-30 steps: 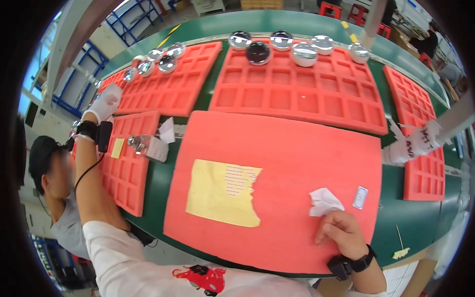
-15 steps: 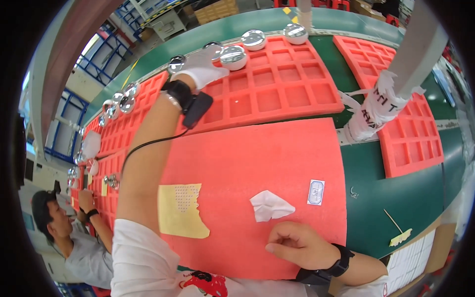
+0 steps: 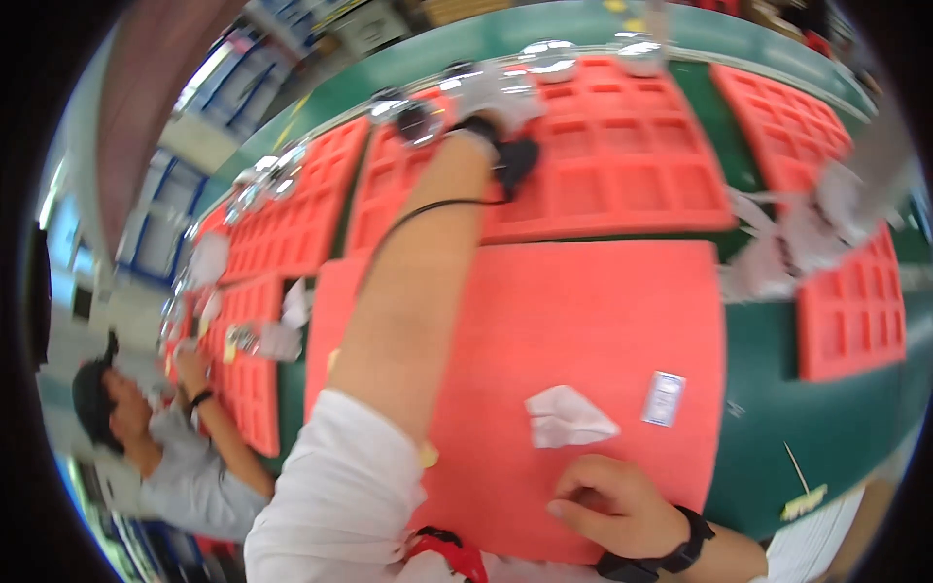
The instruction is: The person wipes a glass sphere with a cloth, peels a small sticker from a sheet, and presses it onto the sphere. They then wipe the sphere again and place it into a white foam block.
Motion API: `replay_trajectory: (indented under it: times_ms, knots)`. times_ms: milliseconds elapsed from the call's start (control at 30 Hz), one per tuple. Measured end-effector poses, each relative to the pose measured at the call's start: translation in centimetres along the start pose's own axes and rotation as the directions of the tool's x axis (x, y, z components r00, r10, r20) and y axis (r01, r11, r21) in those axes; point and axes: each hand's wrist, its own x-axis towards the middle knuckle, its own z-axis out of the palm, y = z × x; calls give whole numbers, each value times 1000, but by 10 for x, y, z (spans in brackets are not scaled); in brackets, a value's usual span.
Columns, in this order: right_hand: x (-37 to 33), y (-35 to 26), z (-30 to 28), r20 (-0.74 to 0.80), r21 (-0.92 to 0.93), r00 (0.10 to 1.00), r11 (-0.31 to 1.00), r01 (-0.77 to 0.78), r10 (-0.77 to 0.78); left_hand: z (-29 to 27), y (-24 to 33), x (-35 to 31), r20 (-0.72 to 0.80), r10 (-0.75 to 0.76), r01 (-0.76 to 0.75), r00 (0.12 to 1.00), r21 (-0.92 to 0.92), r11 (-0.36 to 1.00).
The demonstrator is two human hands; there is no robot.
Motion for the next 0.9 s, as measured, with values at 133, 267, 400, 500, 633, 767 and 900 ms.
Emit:
replay_trajectory:
  times_ms: [133,267,400,500,633,767,900]
  knots:
    - [-4,11,2,-120,143,992,990,-19,36,23,14,4,-174,-66,34,983,-181,983]
    - [-4,7,7,-137,121,991,993,12,4,1,12,0,-135,-246,193,960,-319,928]
    - [3,11,5,-75,109,997,994,2,6,-9,-1,-9,31,-277,273,960,-314,909]
    - [5,10,2,-58,98,998,995,-1,6,-9,-8,-9,42,-281,279,959,-315,907]
    - [7,8,0,-56,74,998,997,9,-5,-9,-10,-7,31,-242,237,970,-345,908]
    - [4,6,1,-59,38,997,998,49,-47,-32,-6,-16,-28,-171,143,985,-426,894]
    - [6,7,8,-127,84,991,995,54,-43,-76,-9,-59,-114,-53,-19,992,-548,836]
